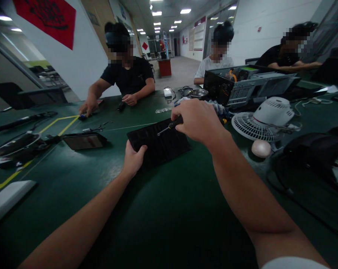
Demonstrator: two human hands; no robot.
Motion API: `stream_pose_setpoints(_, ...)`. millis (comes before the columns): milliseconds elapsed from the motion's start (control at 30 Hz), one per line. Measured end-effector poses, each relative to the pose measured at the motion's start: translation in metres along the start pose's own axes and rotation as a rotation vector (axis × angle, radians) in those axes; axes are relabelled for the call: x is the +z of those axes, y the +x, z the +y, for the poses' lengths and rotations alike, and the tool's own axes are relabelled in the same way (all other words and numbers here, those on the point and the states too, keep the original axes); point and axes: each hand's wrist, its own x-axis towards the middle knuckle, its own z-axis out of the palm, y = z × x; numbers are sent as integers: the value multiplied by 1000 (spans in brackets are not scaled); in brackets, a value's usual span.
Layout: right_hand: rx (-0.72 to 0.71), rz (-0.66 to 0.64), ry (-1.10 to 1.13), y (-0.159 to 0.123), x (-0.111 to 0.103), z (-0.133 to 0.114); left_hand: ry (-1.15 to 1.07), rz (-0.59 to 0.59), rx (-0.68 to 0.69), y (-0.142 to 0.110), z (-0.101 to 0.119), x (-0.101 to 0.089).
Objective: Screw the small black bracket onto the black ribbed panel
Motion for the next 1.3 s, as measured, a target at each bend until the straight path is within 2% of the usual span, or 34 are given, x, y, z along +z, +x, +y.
stream_pose_setpoints(133,7,-17,-5,0,-1,-1,-1,1,20,0,0,1)
stream_pose_setpoints(333,10,48,-8,-1,4,-1,36,11,20,0,1,1)
stream_pose_setpoints(533,74,56,-6,-1,5,-6,27,12,37,3,-4,0)
stream_pose_setpoints(733,233,-99,-27,0,4,-6,39,18,21,3,0,-1)
stream_pose_setpoints(867,244,-276,-102,1,3,2,23,17,23,2,2,-1)
stream_pose_setpoints(933,239,-309,-113,0,1,6,19,21,29,2,1,-1)
stream_pose_setpoints(1100,180,-191,-32,-3,-5,15,7,6,34,1,0,0)
stream_pose_setpoints(1200,133,-187,-43,-3,-4,18,6,5,48,1,1,0)
stream_pose_setpoints(1300,165,-171,-71,-3,-1,15,4,11,48,2,1,1)
